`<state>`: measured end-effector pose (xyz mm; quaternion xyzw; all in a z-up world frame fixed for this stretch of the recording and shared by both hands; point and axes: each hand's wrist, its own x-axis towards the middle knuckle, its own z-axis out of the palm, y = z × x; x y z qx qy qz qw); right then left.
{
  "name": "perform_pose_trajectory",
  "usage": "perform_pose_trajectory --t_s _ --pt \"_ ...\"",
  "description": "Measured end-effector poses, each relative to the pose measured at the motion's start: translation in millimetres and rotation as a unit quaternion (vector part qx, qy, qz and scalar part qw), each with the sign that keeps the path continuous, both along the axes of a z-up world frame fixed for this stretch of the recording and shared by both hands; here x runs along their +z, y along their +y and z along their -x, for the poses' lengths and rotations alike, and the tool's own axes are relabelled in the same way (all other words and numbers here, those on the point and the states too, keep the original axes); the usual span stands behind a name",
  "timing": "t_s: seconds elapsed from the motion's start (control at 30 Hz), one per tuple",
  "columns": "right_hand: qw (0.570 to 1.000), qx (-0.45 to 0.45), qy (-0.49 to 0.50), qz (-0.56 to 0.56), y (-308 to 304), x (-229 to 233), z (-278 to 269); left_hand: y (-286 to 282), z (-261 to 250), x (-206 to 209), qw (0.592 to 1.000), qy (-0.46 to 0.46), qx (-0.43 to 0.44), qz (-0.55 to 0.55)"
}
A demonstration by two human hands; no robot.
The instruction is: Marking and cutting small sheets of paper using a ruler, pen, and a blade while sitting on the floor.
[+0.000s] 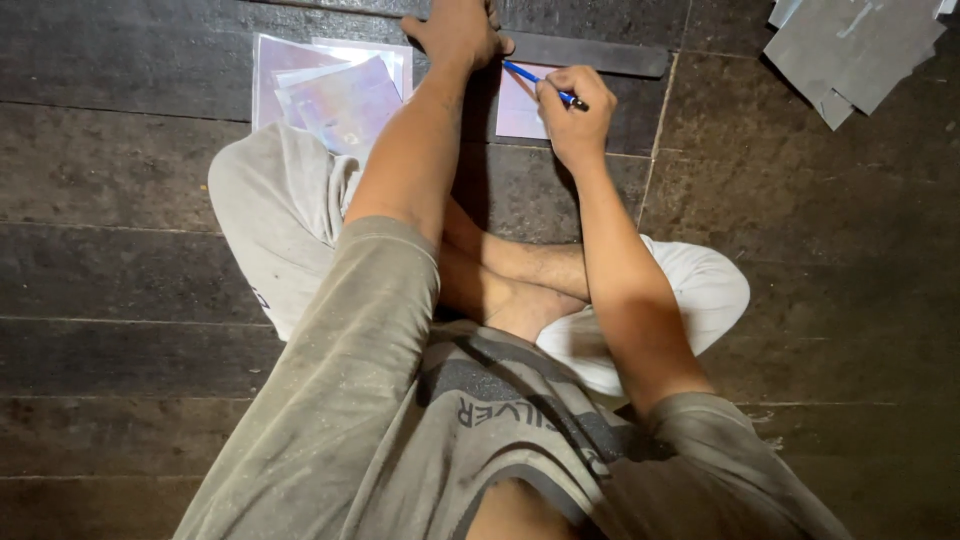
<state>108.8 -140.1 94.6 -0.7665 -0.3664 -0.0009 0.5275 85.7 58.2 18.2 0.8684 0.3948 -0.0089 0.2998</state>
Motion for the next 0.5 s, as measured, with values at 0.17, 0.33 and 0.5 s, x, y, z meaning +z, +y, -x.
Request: perform_pose_trajectory --t_s 0.17,0.33,0.5 --pt "1.000 -0.027 -0.015 0.004 -6 8 3 -2 2 -3 1.000 -0.014 -0.005 0.009" --pt "0.994 -0.083 -0.059 0.029 -44 1 -24 -4 4 -2 0.999 -0.041 -0.017 -0.003" --pt "0.990 -0.130 0.004 0.059 -113 23 -50 -13 7 -22 0.989 -0.082 -0.024 -0.123"
